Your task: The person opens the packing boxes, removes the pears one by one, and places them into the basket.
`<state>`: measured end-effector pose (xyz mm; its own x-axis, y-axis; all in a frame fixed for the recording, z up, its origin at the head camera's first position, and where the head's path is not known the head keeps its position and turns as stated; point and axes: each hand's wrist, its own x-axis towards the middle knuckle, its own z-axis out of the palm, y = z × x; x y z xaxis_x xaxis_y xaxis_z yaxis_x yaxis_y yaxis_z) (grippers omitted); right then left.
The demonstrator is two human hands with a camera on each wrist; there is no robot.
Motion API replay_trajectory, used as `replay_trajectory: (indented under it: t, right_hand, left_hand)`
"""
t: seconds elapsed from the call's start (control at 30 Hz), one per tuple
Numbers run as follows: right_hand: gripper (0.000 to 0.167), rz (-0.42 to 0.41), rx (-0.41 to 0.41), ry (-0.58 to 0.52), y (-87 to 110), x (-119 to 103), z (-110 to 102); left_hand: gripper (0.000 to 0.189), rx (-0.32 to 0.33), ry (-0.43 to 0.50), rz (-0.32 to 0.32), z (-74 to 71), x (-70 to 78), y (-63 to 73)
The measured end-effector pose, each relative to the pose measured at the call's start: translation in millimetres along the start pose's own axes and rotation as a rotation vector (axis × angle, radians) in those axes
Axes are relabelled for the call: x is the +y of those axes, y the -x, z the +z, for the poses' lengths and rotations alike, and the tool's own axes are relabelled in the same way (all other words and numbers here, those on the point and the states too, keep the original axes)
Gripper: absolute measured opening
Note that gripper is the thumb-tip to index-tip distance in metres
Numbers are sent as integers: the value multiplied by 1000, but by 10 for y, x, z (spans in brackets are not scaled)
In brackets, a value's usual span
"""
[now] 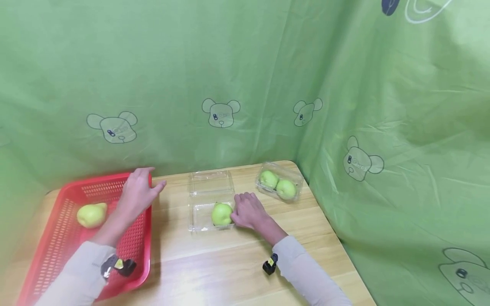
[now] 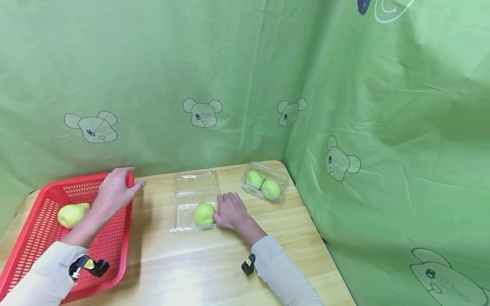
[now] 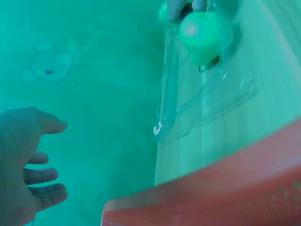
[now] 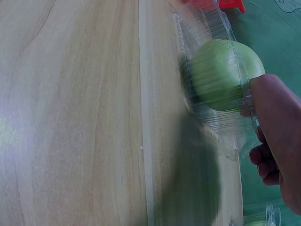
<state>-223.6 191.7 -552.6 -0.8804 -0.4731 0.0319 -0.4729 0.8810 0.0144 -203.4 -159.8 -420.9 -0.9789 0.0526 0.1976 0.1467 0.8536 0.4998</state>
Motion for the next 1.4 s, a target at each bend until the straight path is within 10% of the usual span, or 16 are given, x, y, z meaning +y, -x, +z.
replay_trajectory:
  t: [1.4]
  right_hand:
    - [26,-5,3,-9,-9,13,15]
  left_hand:
    - [74,-303,141,108,1174,719,31]
